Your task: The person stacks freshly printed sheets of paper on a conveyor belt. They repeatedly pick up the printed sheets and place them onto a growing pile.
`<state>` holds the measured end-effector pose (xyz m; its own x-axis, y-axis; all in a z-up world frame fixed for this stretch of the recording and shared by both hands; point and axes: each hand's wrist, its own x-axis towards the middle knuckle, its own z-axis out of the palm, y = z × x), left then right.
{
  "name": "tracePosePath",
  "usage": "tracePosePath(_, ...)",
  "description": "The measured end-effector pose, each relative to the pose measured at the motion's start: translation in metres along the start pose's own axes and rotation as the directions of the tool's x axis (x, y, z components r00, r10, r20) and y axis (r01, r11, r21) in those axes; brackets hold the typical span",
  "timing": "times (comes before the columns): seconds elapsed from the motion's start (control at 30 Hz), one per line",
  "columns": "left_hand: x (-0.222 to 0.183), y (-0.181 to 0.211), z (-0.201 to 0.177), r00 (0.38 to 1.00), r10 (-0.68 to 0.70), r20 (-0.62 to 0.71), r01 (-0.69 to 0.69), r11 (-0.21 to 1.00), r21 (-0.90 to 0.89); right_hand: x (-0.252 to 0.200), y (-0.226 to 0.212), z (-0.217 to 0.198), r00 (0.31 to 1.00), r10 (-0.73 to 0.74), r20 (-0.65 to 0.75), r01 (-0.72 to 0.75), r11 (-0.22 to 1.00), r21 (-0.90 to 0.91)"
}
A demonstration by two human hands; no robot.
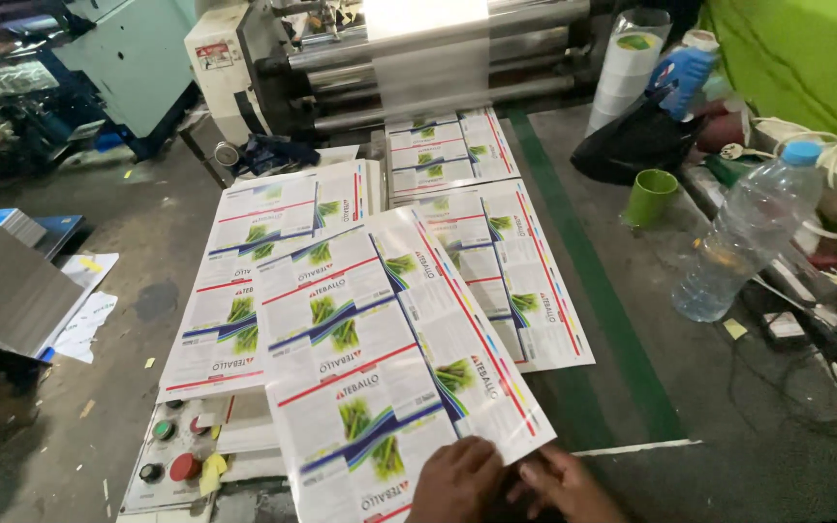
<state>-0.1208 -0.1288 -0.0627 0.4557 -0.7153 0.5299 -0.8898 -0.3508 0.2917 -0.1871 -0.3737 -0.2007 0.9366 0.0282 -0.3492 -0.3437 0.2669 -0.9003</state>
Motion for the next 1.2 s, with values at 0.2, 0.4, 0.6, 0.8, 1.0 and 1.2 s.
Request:
tracePosePath(0.2,0.008,0.015,0.000,0.995,0.079,0.068,-0.073,0.994,-0.078,-0.011,-0.019,0.006,0.966,0.133,-0.222,-0.095,0.980,0.176)
tracePosePath(0.4,0.030,-0.018,-0.083,0.991,-0.130,0.036,0.125,0.986,0.107,-0.021,-0.001,-0.052,0.949,0.135,-0.285,-0.047,0.954,0.297)
tracePosePath(0.6,0.020,-0.117,-0.116,0.888,-0.455,-0.071,0.456,0.848,0.270,-0.040,0.007,-0.098,0.861,0.206,-0.466,-0.079,0.958,0.277)
tracePosePath(0.8,0.011,-0.132,-0.118,0.862,-0.480,-0.161,0.484,0.689,0.540,-0.057,0.035,-0.144,0.841,0.208,-0.500,-0.045,0.947,0.318)
tracePosePath(1.0,-0.011,-0.135,-0.117,0.858,-0.509,-0.074,0.451,0.674,0.585,-0.065,0.069,-0.190,0.830,0.092,-0.550,0.066,0.963,0.261)
tracePosePath(1.2,-0.001,-0.118,-0.145,0.897,-0.418,-0.144,0.431,0.756,0.493,-0.064,0.075,-0.211,0.873,0.224,-0.433,-0.106,0.954,0.280)
